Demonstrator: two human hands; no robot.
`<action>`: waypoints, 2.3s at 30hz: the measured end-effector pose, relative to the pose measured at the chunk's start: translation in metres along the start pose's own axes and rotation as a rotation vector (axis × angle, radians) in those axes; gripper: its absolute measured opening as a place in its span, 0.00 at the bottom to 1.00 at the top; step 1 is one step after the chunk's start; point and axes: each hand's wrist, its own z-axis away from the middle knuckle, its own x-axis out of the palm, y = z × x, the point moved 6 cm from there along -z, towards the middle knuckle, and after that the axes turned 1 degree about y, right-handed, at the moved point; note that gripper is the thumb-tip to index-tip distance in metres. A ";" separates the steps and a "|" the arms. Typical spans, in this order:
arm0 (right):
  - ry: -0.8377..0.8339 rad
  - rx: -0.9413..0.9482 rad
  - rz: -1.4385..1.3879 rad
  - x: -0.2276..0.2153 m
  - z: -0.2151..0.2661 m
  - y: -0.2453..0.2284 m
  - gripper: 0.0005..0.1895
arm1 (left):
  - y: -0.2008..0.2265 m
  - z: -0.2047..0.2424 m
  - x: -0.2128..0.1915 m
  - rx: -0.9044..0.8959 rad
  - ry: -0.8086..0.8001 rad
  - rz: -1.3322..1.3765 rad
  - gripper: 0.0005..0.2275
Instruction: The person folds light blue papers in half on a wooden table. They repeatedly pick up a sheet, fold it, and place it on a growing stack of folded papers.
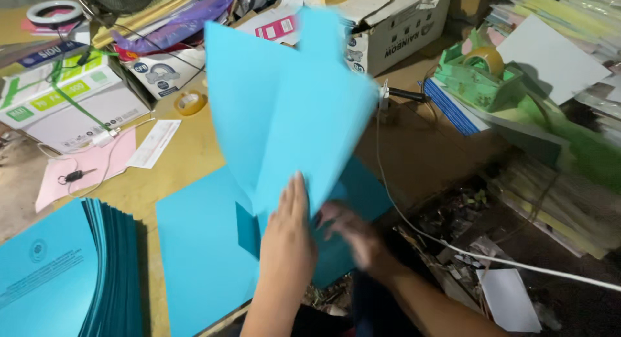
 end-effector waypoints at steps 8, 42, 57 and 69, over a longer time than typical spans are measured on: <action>0.138 0.298 0.371 -0.090 -0.010 0.058 0.45 | -0.081 0.094 0.074 -0.269 -0.609 -0.231 0.36; -0.057 0.673 0.800 -0.097 -0.043 0.084 0.24 | -0.223 0.146 -0.009 -0.317 0.410 0.499 0.08; 0.066 0.693 1.134 -0.093 -0.070 0.133 0.30 | -0.212 0.127 0.009 -1.065 -0.062 0.281 0.34; -0.427 0.435 1.671 -0.030 -0.072 0.131 0.29 | -0.253 0.019 0.081 -0.485 -0.207 -0.247 0.30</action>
